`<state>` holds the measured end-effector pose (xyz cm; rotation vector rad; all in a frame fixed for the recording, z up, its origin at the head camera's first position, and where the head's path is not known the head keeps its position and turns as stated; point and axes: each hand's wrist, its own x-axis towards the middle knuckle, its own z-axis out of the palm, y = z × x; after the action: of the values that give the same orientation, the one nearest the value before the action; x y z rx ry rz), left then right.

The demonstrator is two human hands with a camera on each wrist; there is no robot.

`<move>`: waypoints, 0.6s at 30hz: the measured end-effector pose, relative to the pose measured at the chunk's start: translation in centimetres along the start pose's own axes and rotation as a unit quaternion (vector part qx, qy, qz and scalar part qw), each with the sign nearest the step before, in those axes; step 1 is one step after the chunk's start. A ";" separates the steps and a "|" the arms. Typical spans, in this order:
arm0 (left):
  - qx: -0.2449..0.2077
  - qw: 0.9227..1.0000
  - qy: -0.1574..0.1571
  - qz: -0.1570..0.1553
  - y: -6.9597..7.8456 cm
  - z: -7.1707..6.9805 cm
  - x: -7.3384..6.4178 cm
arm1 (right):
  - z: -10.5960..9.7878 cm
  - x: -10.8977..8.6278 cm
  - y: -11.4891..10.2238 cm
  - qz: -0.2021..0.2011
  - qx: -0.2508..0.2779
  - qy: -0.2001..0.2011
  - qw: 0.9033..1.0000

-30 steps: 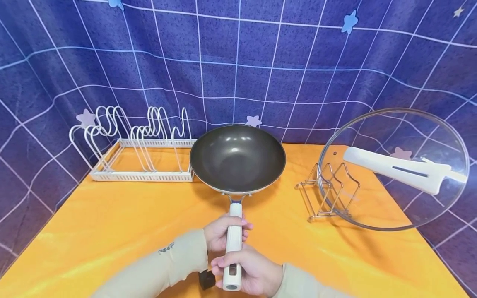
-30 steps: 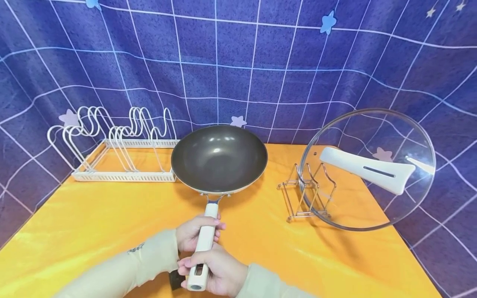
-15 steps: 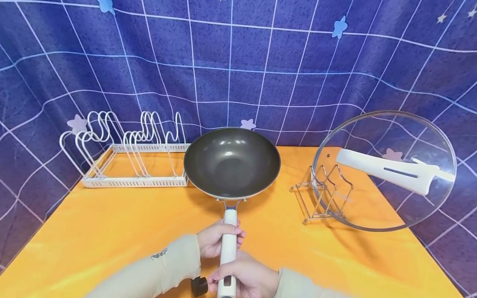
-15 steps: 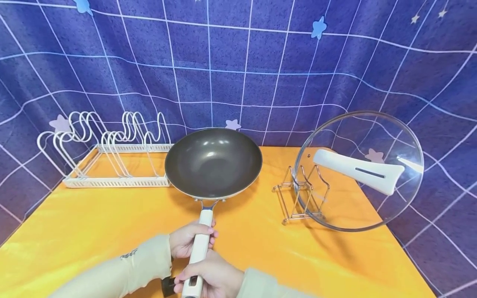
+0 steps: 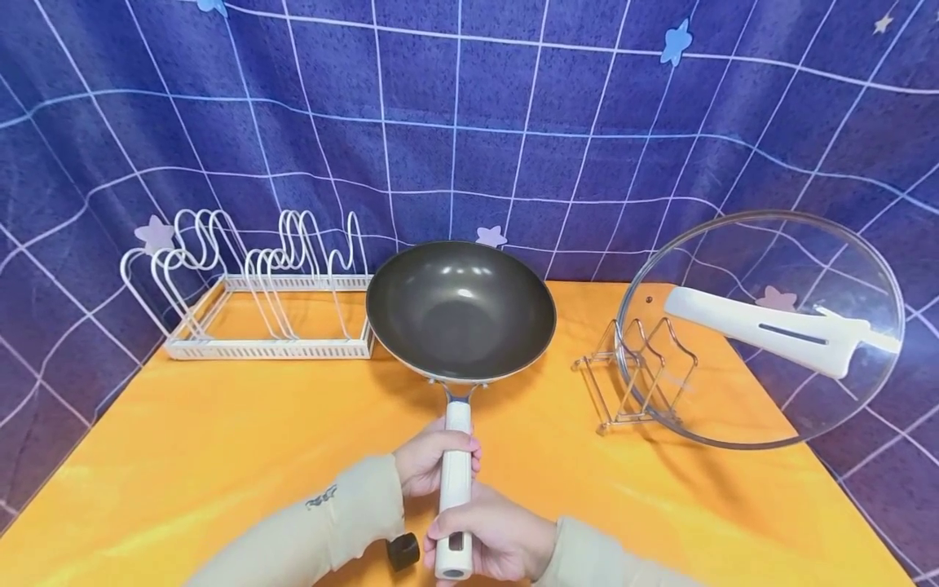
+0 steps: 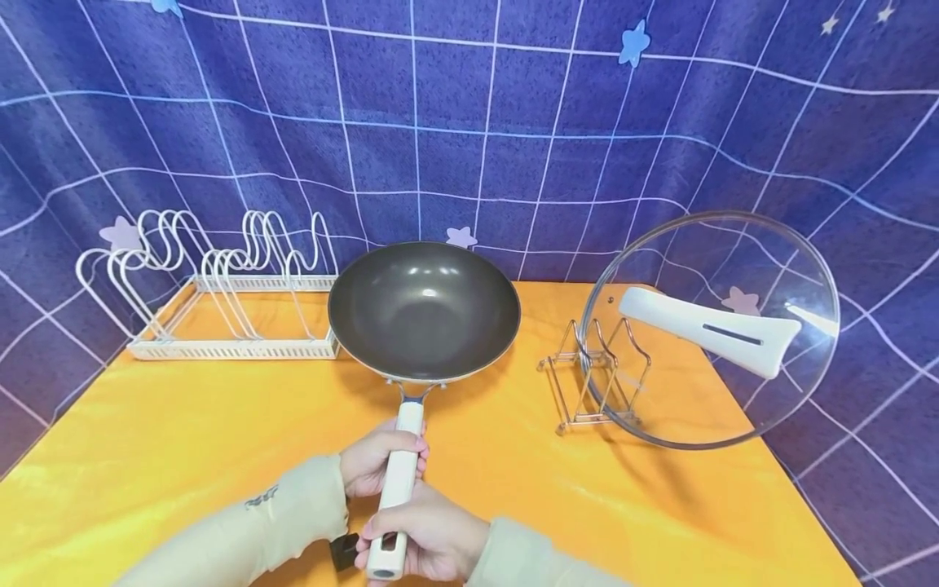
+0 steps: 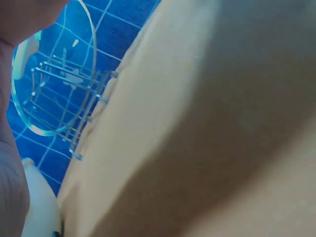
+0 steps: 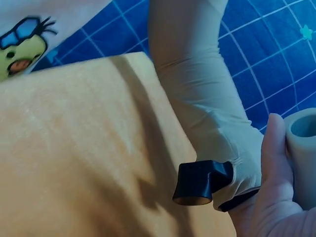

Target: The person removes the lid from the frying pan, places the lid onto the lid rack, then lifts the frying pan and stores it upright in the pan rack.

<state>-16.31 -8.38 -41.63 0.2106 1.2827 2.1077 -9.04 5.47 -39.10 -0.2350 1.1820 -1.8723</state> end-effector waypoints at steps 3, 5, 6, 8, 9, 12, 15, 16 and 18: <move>0.003 1.000 0.004 0.001 0.1 0.1 0.0 | 0.0 -0.1 -0.1 0.002 -0.006 -0.006 1.000; 0.007 1.000 0.009 0.007 0.2 0.1 0.0 | -0.1 0.0 -0.2 0.002 -0.008 -0.009 1.000; 0.010 1.000 0.011 0.009 0.2 0.1 0.0 | -0.1 0.0 -0.2 0.002 -0.010 -0.009 1.000; 0.012 1.000 0.014 0.017 0.2 0.0 0.1 | -0.1 0.1 -0.3 0.004 -0.016 -0.002 1.000; 0.015 1.000 0.015 0.021 0.2 0.0 0.1 | 0.0 0.2 -0.4 0.003 -0.018 0.008 1.000; 0.026 0.999 0.021 0.036 0.2 -0.1 0.3 | 0.5 0.4 -0.5 -0.011 -0.046 0.067 0.997; 0.041 0.998 0.033 0.046 0.3 -0.2 0.5 | 1.3 0.6 -0.4 -0.037 -0.097 0.144 0.984; 0.043 0.997 0.038 0.047 0.4 -0.2 0.5 | 1.5 0.6 -0.3 -0.043 -0.115 0.161 0.979; 0.043 0.997 0.048 0.041 0.5 -0.1 0.4 | 1.8 0.6 -0.1 -0.046 -0.133 0.177 0.974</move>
<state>-16.87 -8.37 -41.38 0.2037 1.4456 2.1567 -8.45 3.83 -38.23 -0.1040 1.6940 -1.8819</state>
